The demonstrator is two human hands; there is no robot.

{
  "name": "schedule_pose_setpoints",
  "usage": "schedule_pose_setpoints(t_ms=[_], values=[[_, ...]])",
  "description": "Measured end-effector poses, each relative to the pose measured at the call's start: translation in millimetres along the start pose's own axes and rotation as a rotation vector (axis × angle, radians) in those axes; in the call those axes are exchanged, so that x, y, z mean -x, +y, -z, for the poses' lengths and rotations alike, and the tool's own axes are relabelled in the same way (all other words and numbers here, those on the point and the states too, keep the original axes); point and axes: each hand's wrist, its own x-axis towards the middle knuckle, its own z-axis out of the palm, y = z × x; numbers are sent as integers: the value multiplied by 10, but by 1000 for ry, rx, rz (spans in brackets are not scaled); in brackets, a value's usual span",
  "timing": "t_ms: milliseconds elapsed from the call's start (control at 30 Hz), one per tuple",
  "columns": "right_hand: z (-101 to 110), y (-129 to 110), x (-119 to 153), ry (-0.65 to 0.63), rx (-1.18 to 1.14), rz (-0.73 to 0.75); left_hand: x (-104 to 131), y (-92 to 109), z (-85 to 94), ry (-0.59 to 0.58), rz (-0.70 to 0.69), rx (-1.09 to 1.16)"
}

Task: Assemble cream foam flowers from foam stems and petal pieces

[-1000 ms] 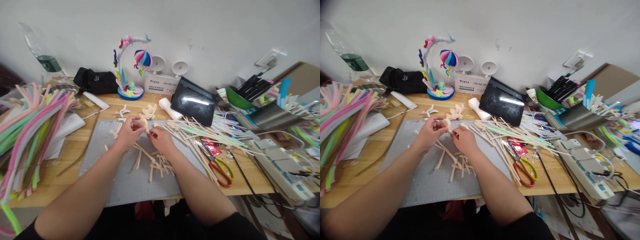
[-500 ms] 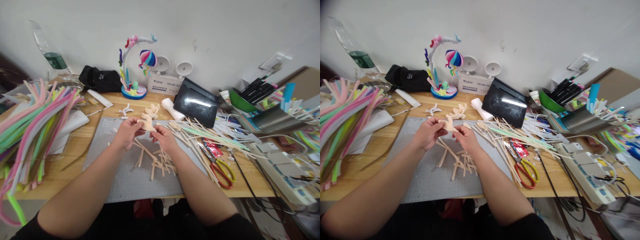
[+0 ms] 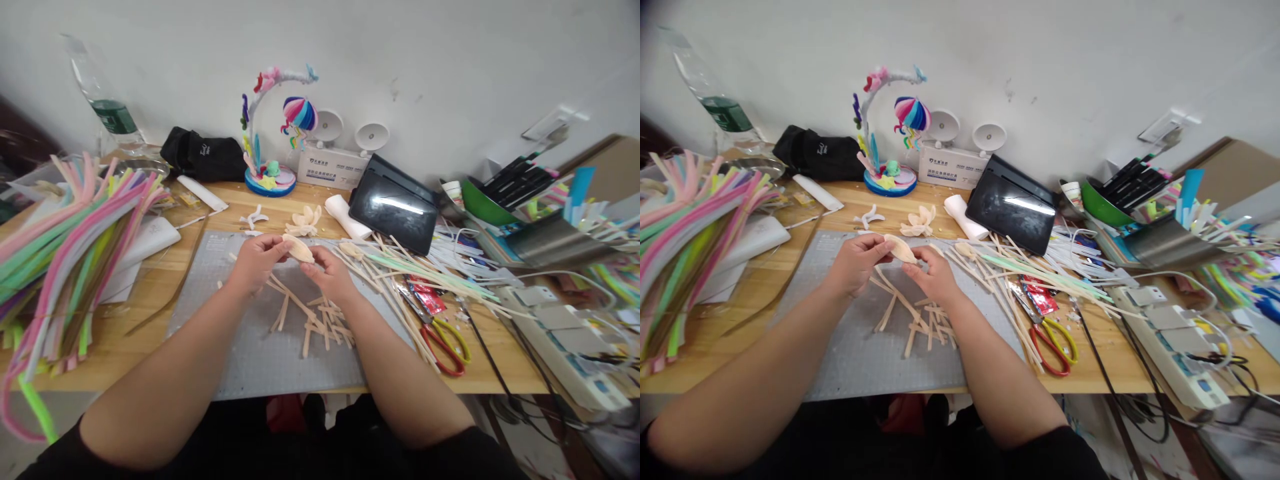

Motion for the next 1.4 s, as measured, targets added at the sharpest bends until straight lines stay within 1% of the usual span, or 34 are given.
schedule_pose_setpoints(t_ms=[67, 133, 200, 267, 333, 433, 500, 600, 733, 800, 967, 1100, 1200, 1267, 1300, 1333, 1400], values=[[19, -16, -10, 68, 31, 66, -12, -15, 13, 22, -44, -85], [27, -14, -15, 74, 11, 73, -16, -22, 20, 24, -68, -126], [21, 2, -11, 58, -40, 41, -13, -19, 16, 23, -60, -119], [3, 24, -2, 79, -128, -11, -6, -13, 6, 16, -39, -89], [-20, 45, 4, 153, -219, -57, 3, -10, -7, -10, -23, -66], [-57, 59, 3, 250, -297, -82, 15, -19, -24, -61, -9, -67], [-82, 54, -2, 243, -346, -100, 22, -26, -36, -64, -15, -77], [-118, 37, -7, 182, -418, -132, 34, -19, -61, -67, -29, -41], [-143, 35, -6, 177, -465, -166, 66, 16, -100, -111, 26, 94], [-145, 44, -3, 169, -464, -175, 77, 23, -112, -105, 64, 154], [-132, 42, 6, 69, -404, -202, 56, -2, -93, -55, 148, 250], [-104, 28, 14, -64, -287, -260, 19, 7, -44, -19, 140, 295], [-79, 37, 17, -113, -165, -253, -2, 28, -14, -20, 159, 288], [-57, 58, 11, -110, -64, -215, -26, 29, 5, -15, 190, 226], [-44, 73, 3, -100, 1, -193, -43, 22, 17, 13, 181, 165], [-30, 90, -7, -85, 74, -171, -64, 11, 31, 62, 148, 89], [-6, 130, -35, -56, 231, -130, -109, -25, 67, 194, 32, -67]])
